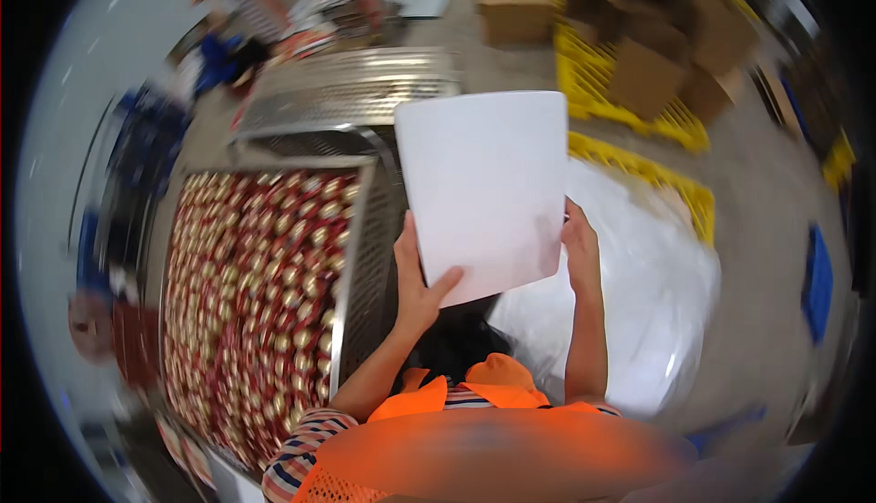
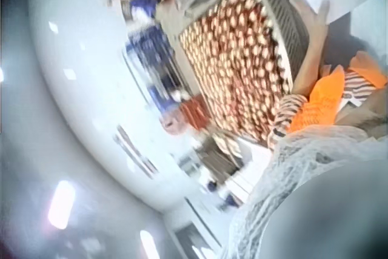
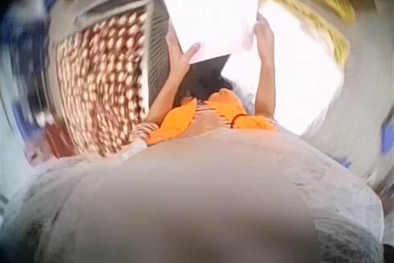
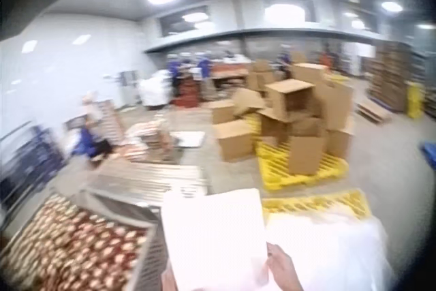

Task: Packaging gold-foil-wrapped chocolates into white trays and then placing those trays into white boxes.

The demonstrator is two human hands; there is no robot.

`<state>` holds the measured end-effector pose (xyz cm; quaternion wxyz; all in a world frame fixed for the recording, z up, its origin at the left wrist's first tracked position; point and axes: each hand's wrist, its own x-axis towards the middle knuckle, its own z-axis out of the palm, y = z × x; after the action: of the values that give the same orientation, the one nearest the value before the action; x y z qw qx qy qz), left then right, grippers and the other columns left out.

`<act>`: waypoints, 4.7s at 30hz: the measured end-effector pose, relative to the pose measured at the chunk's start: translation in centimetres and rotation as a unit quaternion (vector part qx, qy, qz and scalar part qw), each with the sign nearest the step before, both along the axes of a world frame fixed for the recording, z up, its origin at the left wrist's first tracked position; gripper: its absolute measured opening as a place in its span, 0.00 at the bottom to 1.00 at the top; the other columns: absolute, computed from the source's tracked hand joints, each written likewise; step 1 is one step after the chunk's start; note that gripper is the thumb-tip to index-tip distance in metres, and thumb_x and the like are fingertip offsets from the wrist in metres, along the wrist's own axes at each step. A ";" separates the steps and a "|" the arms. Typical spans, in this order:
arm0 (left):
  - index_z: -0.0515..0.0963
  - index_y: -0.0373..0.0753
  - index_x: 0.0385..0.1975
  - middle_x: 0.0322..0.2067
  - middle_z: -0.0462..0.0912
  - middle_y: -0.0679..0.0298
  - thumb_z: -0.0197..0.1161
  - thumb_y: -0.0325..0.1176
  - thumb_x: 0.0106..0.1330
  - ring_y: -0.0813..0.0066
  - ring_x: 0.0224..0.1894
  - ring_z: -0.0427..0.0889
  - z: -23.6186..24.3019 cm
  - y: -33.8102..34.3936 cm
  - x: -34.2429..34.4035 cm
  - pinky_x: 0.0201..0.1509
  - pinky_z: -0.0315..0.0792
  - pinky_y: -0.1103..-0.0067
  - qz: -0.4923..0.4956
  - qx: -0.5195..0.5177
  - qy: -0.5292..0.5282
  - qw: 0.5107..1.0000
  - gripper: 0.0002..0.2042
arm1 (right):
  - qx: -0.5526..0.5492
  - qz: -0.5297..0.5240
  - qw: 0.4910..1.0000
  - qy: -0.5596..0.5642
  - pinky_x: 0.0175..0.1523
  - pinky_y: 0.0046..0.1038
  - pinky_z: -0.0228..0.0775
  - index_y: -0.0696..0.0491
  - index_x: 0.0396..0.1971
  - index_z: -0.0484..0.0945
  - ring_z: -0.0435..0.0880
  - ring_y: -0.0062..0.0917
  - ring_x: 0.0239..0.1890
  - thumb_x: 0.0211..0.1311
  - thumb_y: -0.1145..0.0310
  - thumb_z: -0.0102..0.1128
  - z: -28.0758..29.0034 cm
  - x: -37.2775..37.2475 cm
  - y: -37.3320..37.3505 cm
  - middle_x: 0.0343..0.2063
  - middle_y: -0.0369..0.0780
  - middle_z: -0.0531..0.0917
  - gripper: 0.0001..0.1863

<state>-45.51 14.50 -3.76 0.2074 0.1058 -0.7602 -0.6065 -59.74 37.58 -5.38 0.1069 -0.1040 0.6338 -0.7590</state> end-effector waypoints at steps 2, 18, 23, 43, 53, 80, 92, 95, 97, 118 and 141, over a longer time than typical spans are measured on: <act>0.42 0.32 0.77 0.74 0.50 0.47 0.62 0.39 0.69 0.51 0.76 0.52 2.6 -2.7 3.5 0.78 0.46 0.60 0.077 -0.157 0.011 0.985 0.44 | 0.066 0.054 0.987 0.137 0.63 0.31 0.69 0.60 0.66 0.70 0.78 0.29 0.57 0.68 0.66 0.61 1.9 0.8 -5.7 0.58 0.44 0.79 0.29; 0.61 0.38 0.70 0.59 0.76 0.57 0.64 0.31 0.69 0.66 0.57 0.79 7.0 -16.6 43.0 0.59 0.78 0.71 0.733 0.098 0.201 0.642 0.31 | -0.205 0.402 0.892 0.004 0.66 0.33 0.66 0.58 0.72 0.57 0.74 0.32 0.60 0.67 0.77 0.62 12.3 19.4 -40.8 0.61 0.46 0.72 0.36; 0.63 0.35 0.67 0.54 0.77 0.57 0.63 0.35 0.71 0.62 0.57 0.80 5.7 -12.7 59.7 0.58 0.78 0.65 0.760 0.119 0.282 0.574 0.27 | -0.038 0.470 0.701 0.535 0.58 0.39 0.73 0.54 0.63 0.72 0.80 0.42 0.55 0.56 0.81 0.63 9.5 23.9 -43.1 0.52 0.48 0.81 0.31; 0.72 0.37 0.66 0.55 0.81 0.57 0.69 0.34 0.62 0.64 0.57 0.79 5.4 -27.1 49.7 0.63 0.71 0.72 0.253 0.005 -0.195 0.948 0.30 | 0.126 0.603 0.752 0.233 0.49 0.22 0.75 0.58 0.45 0.83 0.83 0.17 0.42 0.72 0.78 0.53 2.7 19.9 -48.1 0.40 0.36 0.86 0.10; 0.67 0.38 0.69 0.57 0.79 0.50 0.68 0.38 0.65 0.50 0.59 0.77 2.9 -27.2 46.6 0.63 0.70 0.64 0.137 -0.114 -0.364 0.914 0.32 | 0.159 0.623 0.653 0.399 0.39 0.27 0.74 0.56 0.44 0.85 0.84 0.27 0.34 0.68 0.70 0.62 2.6 19.2 -56.5 0.35 0.41 0.85 0.09; 0.62 0.47 0.60 0.61 0.64 0.43 0.74 0.34 0.60 0.33 0.54 0.77 -6.2 -46.3 33.9 0.51 0.78 0.50 0.468 -0.135 -0.389 0.783 0.32 | -0.031 0.735 0.570 -0.366 0.25 0.20 0.66 0.51 0.50 0.78 0.76 0.20 0.21 0.75 0.50 0.48 4.4 24.4 -62.6 0.32 0.39 0.82 0.21; 0.71 0.42 0.50 0.43 0.80 0.61 0.73 0.28 0.60 0.63 0.46 0.82 -1.4 -44.8 36.2 0.52 0.78 0.61 0.517 0.264 -0.030 0.814 0.21 | -0.178 0.754 0.474 -0.418 0.26 0.18 0.67 0.51 0.56 0.74 0.74 0.15 0.18 0.79 0.57 0.41 6.2 24.4 -54.7 0.33 0.42 0.82 0.18; 0.71 0.44 0.53 0.44 0.80 0.63 0.66 0.32 0.68 0.68 0.46 0.81 0.9 -41.3 39.7 0.52 0.81 0.63 0.471 0.335 0.135 0.805 0.16 | -0.121 0.719 0.621 -0.289 0.53 0.29 0.78 0.51 0.65 0.65 0.81 0.24 0.52 0.75 0.61 0.55 6.8 24.2 -53.5 0.51 0.39 0.77 0.24; 0.71 0.43 0.53 0.44 0.80 0.63 0.64 0.33 0.69 0.68 0.47 0.81 2.5 -38.8 40.5 0.53 0.80 0.62 0.429 0.369 0.220 0.795 0.15 | -0.146 0.740 0.652 -0.075 0.56 0.28 0.76 0.52 0.65 0.65 0.80 0.24 0.52 0.65 0.66 0.66 7.0 23.4 -53.2 0.51 0.38 0.77 0.31; 0.57 0.42 0.72 0.63 0.72 0.58 0.59 0.21 0.70 0.63 0.64 0.75 1.8 -21.0 44.0 0.68 0.72 0.65 0.472 0.363 0.360 0.718 0.31 | -0.069 0.691 0.676 0.246 0.58 0.27 0.76 0.55 0.51 0.80 0.81 0.28 0.53 0.46 0.82 0.75 7.6 23.9 -51.1 0.52 0.41 0.80 0.28; 0.68 0.36 0.62 0.54 0.81 0.57 0.61 0.27 0.70 0.66 0.54 0.84 2.2 -21.7 44.0 0.58 0.80 0.71 0.467 0.412 0.404 0.670 0.21 | 0.168 0.645 0.381 0.641 0.34 0.44 0.76 0.52 0.48 0.74 0.84 0.47 0.34 0.59 0.74 0.62 11.5 27.3 -50.7 0.42 0.48 0.76 0.17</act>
<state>-1.47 -7.25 -1.58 0.6861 0.2661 -0.1261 -0.6653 -32.40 -13.11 6.16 0.1410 -0.9170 0.3700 -0.0472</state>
